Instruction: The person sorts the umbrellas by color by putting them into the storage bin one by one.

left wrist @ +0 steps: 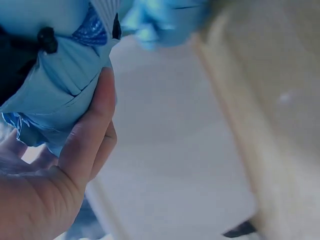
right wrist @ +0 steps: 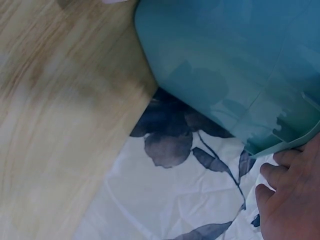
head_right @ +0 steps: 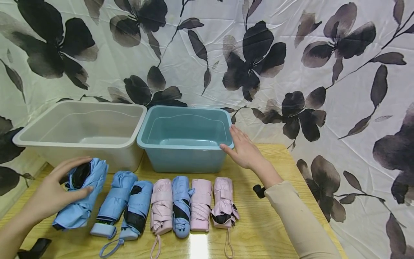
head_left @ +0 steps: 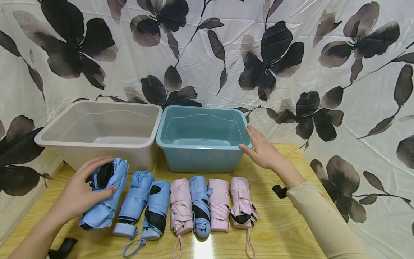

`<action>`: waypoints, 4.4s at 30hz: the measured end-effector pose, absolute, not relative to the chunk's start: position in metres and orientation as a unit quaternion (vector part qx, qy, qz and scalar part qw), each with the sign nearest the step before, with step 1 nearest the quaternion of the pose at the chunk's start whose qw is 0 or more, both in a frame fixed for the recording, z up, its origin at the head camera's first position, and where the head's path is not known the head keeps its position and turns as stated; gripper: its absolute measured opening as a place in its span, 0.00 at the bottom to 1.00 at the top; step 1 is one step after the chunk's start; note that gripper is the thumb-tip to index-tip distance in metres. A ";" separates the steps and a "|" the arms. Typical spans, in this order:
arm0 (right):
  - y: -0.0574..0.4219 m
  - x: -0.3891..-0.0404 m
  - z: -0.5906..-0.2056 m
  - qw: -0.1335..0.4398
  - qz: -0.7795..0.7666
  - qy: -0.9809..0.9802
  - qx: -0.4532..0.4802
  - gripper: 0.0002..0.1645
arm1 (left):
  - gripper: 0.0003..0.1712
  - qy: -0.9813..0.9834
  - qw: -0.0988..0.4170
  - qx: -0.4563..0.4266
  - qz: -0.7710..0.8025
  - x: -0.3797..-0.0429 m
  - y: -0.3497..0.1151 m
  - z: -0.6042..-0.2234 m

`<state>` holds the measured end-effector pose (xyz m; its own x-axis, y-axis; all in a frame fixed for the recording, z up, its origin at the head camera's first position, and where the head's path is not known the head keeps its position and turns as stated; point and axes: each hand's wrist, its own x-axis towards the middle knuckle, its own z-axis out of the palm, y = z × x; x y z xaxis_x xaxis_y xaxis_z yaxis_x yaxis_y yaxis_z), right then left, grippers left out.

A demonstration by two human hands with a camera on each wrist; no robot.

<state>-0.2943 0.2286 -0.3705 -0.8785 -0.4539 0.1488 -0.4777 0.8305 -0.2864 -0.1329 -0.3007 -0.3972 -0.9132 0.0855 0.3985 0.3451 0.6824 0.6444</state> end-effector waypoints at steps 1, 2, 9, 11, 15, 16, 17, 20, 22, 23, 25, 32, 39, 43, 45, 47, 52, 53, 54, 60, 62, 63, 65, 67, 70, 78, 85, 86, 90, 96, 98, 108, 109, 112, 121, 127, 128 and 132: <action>0.229 -0.294 -0.371 0.037 0.159 -0.956 0.243 0.51 | 0.49 -0.900 0.176 -0.120 -0.380 -0.133 -0.299 -0.392; 0.229 -0.294 -0.371 0.037 0.159 -0.956 0.244 0.51 | 0.49 -0.899 0.178 -0.119 -0.381 -0.133 -0.297 -0.387; 0.229 -0.294 -0.371 0.039 0.159 -0.955 0.246 0.51 | 0.50 -0.870 0.205 -0.129 -0.430 -0.144 -0.281 -0.352; 0.229 -0.294 -0.371 0.036 0.159 -0.956 0.245 0.51 | 0.50 -0.860 0.220 -0.128 -0.443 -0.151 -0.277 -0.341; 0.230 -0.295 -0.370 0.030 0.159 -0.956 0.243 0.51 | 0.49 -0.845 0.235 -0.115 -0.466 -0.171 -0.272 -0.321; 0.230 -0.295 -0.370 0.030 0.159 -0.957 0.243 0.51 | 0.48 -0.846 0.236 -0.107 -0.467 -0.177 -0.271 -0.317; 0.230 -0.295 -0.370 0.030 0.159 -0.957 0.243 0.51 | 0.48 -0.846 0.234 -0.098 -0.469 -0.184 -0.271 -0.313; 0.231 -0.295 -0.371 0.030 0.158 -0.957 0.242 0.52 | 0.47 -0.853 0.230 -0.075 -0.462 -0.204 -0.269 -0.303; 0.231 -0.296 -0.371 0.029 0.158 -0.957 0.242 0.53 | 0.46 -0.856 0.227 -0.065 -0.459 -0.218 -0.269 -0.298; 0.231 -0.296 -0.371 0.029 0.157 -0.957 0.243 0.53 | 0.46 -0.859 0.225 -0.060 -0.457 -0.225 -0.269 -0.296; 0.231 -0.296 -0.370 0.028 0.159 -0.956 0.243 0.53 | 0.46 -0.864 0.219 -0.051 -0.450 -0.240 -0.269 -0.292; 0.232 -0.297 -0.370 0.025 0.161 -0.956 0.244 0.52 | 0.47 -0.873 0.167 -0.044 -0.457 -0.286 -0.264 -0.283; 0.233 -0.296 -0.370 0.024 0.160 -0.957 0.242 0.51 | 0.51 -0.883 0.097 -0.042 -0.458 -0.323 -0.260 -0.295; 0.233 -0.297 -0.369 0.023 0.155 -0.958 0.242 0.51 | 0.53 -0.891 0.027 -0.044 -0.452 -0.337 -0.262 -0.304; 0.233 -0.297 -0.369 0.023 0.153 -0.958 0.241 0.51 | 0.54 -0.889 -0.013 -0.045 -0.456 -0.343 -0.263 -0.308; 0.233 -0.298 -0.367 0.023 0.152 -0.959 0.240 0.51 | 0.54 -0.879 -0.057 -0.047 -0.471 -0.348 -0.264 -0.313; 0.232 -0.297 -0.365 0.020 0.151 -0.959 0.239 0.52 | 0.56 -0.851 -0.140 -0.047 -0.503 -0.356 -0.267 -0.324; 0.232 -0.296 -0.365 0.018 0.152 -0.959 0.238 0.52 | 0.56 -0.850 -0.150 -0.050 -0.503 -0.357 -0.268 -0.327; 0.232 -0.296 -0.365 0.017 0.153 -0.959 0.238 0.52 | 0.56 -0.851 -0.157 -0.051 -0.498 -0.359 -0.269 -0.330; 0.232 -0.295 -0.363 0.017 0.149 -0.959 0.240 0.51 | 0.53 -0.854 -0.196 -0.057 -0.479 -0.363 -0.276 -0.344; 0.232 -0.295 -0.362 0.019 0.150 -0.959 0.242 0.51 | 0.51 -0.865 -0.211 -0.068 -0.450 -0.363 -0.276 -0.347; 0.232 -0.295 -0.362 0.021 0.149 -0.958 0.243 0.51 | 0.51 -0.872 -0.219 -0.074 -0.432 -0.363 -0.276 -0.348; 0.232 -0.295 -0.362 0.022 0.149 -0.958 0.243 0.52 | 0.49 -0.881 -0.232 -0.087 -0.403 -0.363 -0.276 -0.350; 0.233 -0.295 -0.362 0.023 0.149 -0.958 0.242 0.52 | 0.48 -0.887 -0.243 -0.095 -0.382 -0.363 -0.275 -0.351; 0.234 -0.294 -0.362 0.023 0.151 -0.958 0.241 0.52 | 0.48 -0.887 -0.255 -0.093 -0.372 -0.363 -0.275 -0.352; 0.232 -0.292 -0.364 0.023 0.153 -0.958 0.243 0.51 | 0.44 -0.873 -0.302 -0.086 -0.374 -0.362 -0.276 -0.352; 0.229 -0.292 -0.363 0.025 0.150 -0.958 0.241 0.50 | 0.44 -0.874 -0.309 -0.092 -0.363 -0.362 -0.279 -0.351; 0.229 -0.293 -0.363 0.026 0.149 -0.958 0.242 0.51 | 0.44 -0.876 -0.307 -0.091 -0.360 -0.362 -0.279 -0.351; 0.228 -0.294 -0.363 0.021 0.149 -0.959 0.242 0.51 | 0.43 -0.882 -0.303 -0.096 -0.347 -0.360 -0.279 -0.347; 0.228 -0.293 -0.366 0.018 0.154 -0.958 0.240 0.50 | 0.40 -0.906 -0.256 -0.125 -0.311 -0.350 -0.273 -0.340; 0.227 -0.293 -0.367 0.019 0.155 -0.958 0.241 0.51 | 0.39 -0.915 -0.228 -0.134 -0.303 -0.344 -0.270 -0.336; 0.228 -0.292 -0.367 0.024 0.165 -0.957 0.236 0.51 | 0.33 -0.913 -0.092 -0.151 -0.366 -0.297 -0.254 -0.303; 0.229 -0.291 -0.367 0.025 0.164 -0.957 0.237 0.51 | 0.32 -0.911 -0.082 -0.154 -0.374 -0.291 -0.252 -0.301; 0.229 -0.291 -0.367 0.027 0.164 -0.957 0.239 0.50 | 0.30 -0.904 -0.038 -0.161 -0.395 -0.269 -0.249 -0.297; 0.228 -0.292 -0.368 0.030 0.168 -0.955 0.243 0.50 | 0.25 -0.878 0.129 -0.190 -0.421 -0.200 -0.244 -0.312; 0.229 -0.290 -0.368 0.028 0.171 -0.956 0.238 0.50 | 0.23 -0.860 0.164 -0.202 -0.439 -0.167 -0.250 -0.338; 0.229 -0.290 -0.368 0.028 0.172 -0.956 0.238 0.50 | 0.23 -0.861 0.168 -0.201 -0.436 -0.163 -0.251 -0.343; 0.228 -0.290 -0.369 0.028 0.173 -0.955 0.240 0.51 | 0.23 -0.871 0.171 -0.194 -0.419 -0.150 -0.260 -0.366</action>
<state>-0.2898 0.2282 -0.3688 -0.8833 -0.4484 0.1368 -0.4679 0.8251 -0.3166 -0.1498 -0.2602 -0.3662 -0.8667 0.1945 0.4595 0.4803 0.5744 0.6629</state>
